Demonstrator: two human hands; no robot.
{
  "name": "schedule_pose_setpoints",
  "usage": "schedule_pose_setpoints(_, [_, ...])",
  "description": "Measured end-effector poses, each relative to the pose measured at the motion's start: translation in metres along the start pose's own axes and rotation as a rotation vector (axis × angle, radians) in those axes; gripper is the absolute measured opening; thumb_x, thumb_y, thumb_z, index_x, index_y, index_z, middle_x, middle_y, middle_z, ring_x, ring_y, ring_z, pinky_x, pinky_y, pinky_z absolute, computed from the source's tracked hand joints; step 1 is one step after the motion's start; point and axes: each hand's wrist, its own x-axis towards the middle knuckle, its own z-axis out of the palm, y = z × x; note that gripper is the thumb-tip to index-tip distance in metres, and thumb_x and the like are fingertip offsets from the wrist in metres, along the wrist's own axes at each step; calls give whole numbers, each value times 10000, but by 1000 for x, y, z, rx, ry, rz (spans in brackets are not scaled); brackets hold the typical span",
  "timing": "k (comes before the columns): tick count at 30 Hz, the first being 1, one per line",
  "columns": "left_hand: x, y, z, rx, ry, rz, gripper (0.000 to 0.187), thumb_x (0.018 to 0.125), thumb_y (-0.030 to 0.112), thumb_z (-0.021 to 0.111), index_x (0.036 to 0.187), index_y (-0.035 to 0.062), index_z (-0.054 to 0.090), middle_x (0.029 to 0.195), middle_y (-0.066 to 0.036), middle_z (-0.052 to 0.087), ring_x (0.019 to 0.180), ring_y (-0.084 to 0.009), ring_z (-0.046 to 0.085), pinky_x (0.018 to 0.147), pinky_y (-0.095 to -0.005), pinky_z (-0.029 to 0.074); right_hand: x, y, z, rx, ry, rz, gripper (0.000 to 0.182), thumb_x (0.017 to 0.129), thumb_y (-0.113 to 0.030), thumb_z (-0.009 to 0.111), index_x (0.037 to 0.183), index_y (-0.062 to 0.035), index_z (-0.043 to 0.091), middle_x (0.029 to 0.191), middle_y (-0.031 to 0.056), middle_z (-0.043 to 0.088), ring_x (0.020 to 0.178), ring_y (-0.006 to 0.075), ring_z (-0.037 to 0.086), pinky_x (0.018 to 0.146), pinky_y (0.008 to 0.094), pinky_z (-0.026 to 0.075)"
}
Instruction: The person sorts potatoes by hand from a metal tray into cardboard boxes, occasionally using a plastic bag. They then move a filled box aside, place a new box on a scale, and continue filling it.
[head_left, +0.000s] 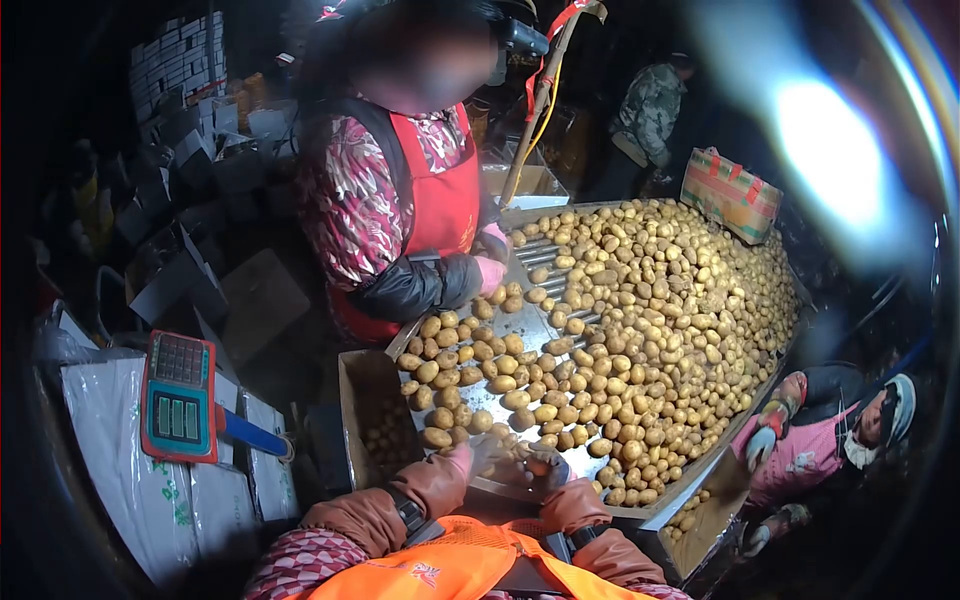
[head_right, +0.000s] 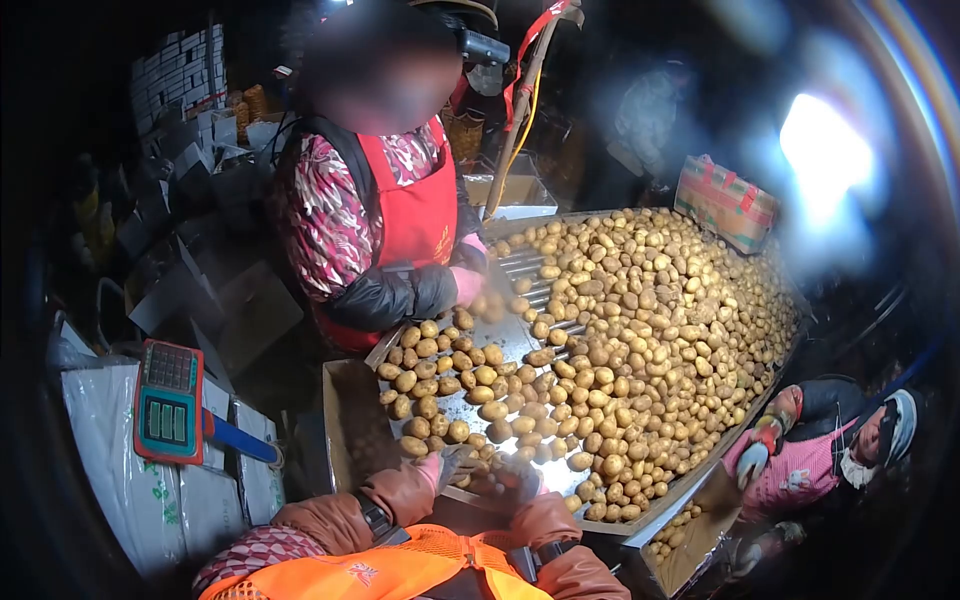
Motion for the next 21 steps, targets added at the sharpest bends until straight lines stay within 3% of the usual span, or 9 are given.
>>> schedule_pose_setpoints(16, [-2,-2,-2,53,-2,13,400,964,290,592,1311,96,542,1160,-97,657,1035,-258,662,860,-384,547,27,-9,29,-135,-84,-77,289,956,-361,573,997,-82,636,842,71,648,681,202,605,578,340,470])
schedule_pose_setpoints(18, [-2,-4,-3,68,-2,14,400,964,288,593,1310,95,543,1160,-97,657,1036,-257,662,862,-384,546,30,-16,31,-253,-88,-165,285,958,-354,571,989,-79,637,833,70,648,672,197,605,568,332,469])
schedule_pose_setpoints(21, [-2,-6,-7,97,12,27,398,963,286,594,1309,95,545,1160,-97,658,1039,-256,661,865,-383,545,28,-51,14,-574,-41,-503,279,961,-344,568,977,-74,639,820,69,648,658,190,605,554,319,467])
